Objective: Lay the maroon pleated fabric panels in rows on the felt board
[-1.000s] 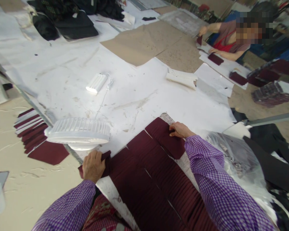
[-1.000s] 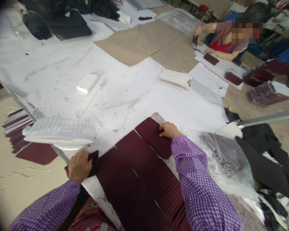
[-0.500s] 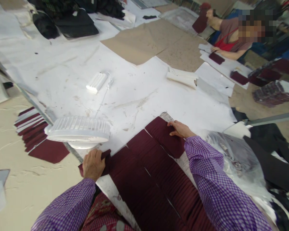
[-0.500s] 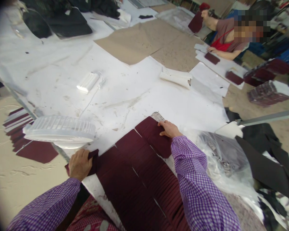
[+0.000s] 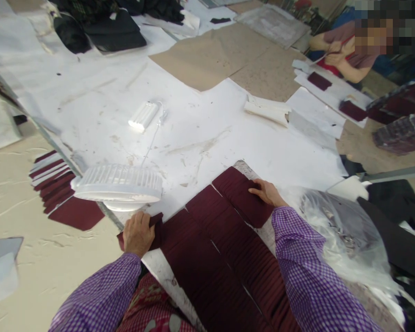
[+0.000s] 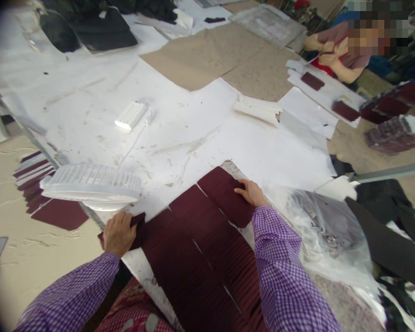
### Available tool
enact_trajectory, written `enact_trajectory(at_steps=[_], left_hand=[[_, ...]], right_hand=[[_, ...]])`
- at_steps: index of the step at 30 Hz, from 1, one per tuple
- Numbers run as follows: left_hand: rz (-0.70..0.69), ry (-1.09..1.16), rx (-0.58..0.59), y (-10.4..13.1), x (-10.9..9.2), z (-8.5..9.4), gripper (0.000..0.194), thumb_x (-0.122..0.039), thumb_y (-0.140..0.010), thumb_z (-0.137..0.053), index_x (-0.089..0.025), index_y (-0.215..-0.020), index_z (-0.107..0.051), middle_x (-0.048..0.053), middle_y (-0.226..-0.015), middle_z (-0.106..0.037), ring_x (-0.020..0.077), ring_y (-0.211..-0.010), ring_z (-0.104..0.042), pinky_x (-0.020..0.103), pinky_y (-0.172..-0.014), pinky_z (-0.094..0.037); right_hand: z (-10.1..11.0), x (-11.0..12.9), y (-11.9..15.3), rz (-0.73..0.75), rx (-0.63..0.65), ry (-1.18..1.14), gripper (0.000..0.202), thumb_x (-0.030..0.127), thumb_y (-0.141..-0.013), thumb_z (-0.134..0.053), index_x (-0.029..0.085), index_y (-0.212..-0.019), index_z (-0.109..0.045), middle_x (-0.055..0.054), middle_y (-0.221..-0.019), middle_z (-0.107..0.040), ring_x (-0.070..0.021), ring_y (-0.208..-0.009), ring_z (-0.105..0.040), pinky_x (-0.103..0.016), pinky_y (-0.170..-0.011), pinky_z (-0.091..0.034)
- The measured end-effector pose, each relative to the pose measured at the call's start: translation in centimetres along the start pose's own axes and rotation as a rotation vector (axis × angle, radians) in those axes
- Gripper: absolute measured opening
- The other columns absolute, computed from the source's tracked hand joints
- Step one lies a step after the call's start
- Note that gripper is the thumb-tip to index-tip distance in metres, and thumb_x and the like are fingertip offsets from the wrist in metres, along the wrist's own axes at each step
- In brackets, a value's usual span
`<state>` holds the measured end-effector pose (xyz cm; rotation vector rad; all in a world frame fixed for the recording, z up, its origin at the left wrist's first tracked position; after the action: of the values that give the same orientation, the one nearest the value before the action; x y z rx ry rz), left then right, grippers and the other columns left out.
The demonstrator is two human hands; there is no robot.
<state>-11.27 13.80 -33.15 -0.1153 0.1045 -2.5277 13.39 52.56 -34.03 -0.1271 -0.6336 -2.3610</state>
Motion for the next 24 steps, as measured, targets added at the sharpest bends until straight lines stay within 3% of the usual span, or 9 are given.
enact_trajectory(at_steps=[10,16,21,24], left_hand=[[-0.013,-0.025,-0.017,-0.1,-0.2,0.3,0.008,-0.025,-0.081,-0.049,-0.02,-0.078,-0.052,0.009,-0.079,-0.055,0.0275,-0.079,-0.049,0.037,-0.072,-0.037],[-0.018,-0.034,-0.028,-0.1,-0.3,0.4,0.009,-0.027,-0.082,-0.049,-0.02,-0.077,-0.051,0.009,-0.077,-0.054,0.0273,-0.077,-0.049,0.037,-0.07,-0.036],[-0.016,-0.028,-0.036,-0.1,-0.3,0.5,0.009,-0.027,-0.082,-0.047,-0.02,-0.078,-0.052,0.009,-0.077,-0.054,0.0276,-0.077,-0.049,0.037,-0.07,-0.036],[-0.018,-0.023,-0.038,-0.1,-0.3,0.5,0.01,-0.027,-0.082,-0.047,-0.02,-0.078,-0.052,0.01,-0.077,-0.055,0.0279,-0.077,-0.049,0.038,-0.07,-0.036]], right_hand=[[0.1,-0.2,-0.2,-0.124,-0.018,0.026,0.036,0.043,-0.081,-0.062,0.021,-0.11,-0.062,-0.008,-0.094,-0.069,-0.026,-0.089,-0.062,-0.031,-0.07,-0.044],[0.2,0.1,1.3,-0.188,-0.083,0.045,0.039,0.046,-0.084,-0.058,0.02,-0.112,-0.055,-0.011,-0.098,-0.067,-0.0287,-0.089,-0.062,-0.035,-0.07,-0.046],[0.6,0.9,2.3,-0.096,-0.161,0.019,0.042,0.041,-0.086,-0.057,0.025,-0.124,-0.048,-0.01,-0.112,-0.055,-0.0255,-0.096,-0.059,-0.036,-0.077,-0.047],[0.9,1.5,1.7,0.025,-0.133,0.026,0.039,0.033,-0.084,-0.061,0.028,-0.122,-0.053,-0.008,-0.111,-0.051,-0.0245,-0.1,-0.056,-0.035,-0.084,-0.046]])
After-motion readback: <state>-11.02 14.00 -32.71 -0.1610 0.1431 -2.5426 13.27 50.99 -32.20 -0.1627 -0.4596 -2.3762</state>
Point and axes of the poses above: each hand's wrist, its own y-axis away from the middle knuckle, its own z-axis out of the back of the hand, x = y × z, the point moved 8 cm from there along -y, towards the middle knuckle
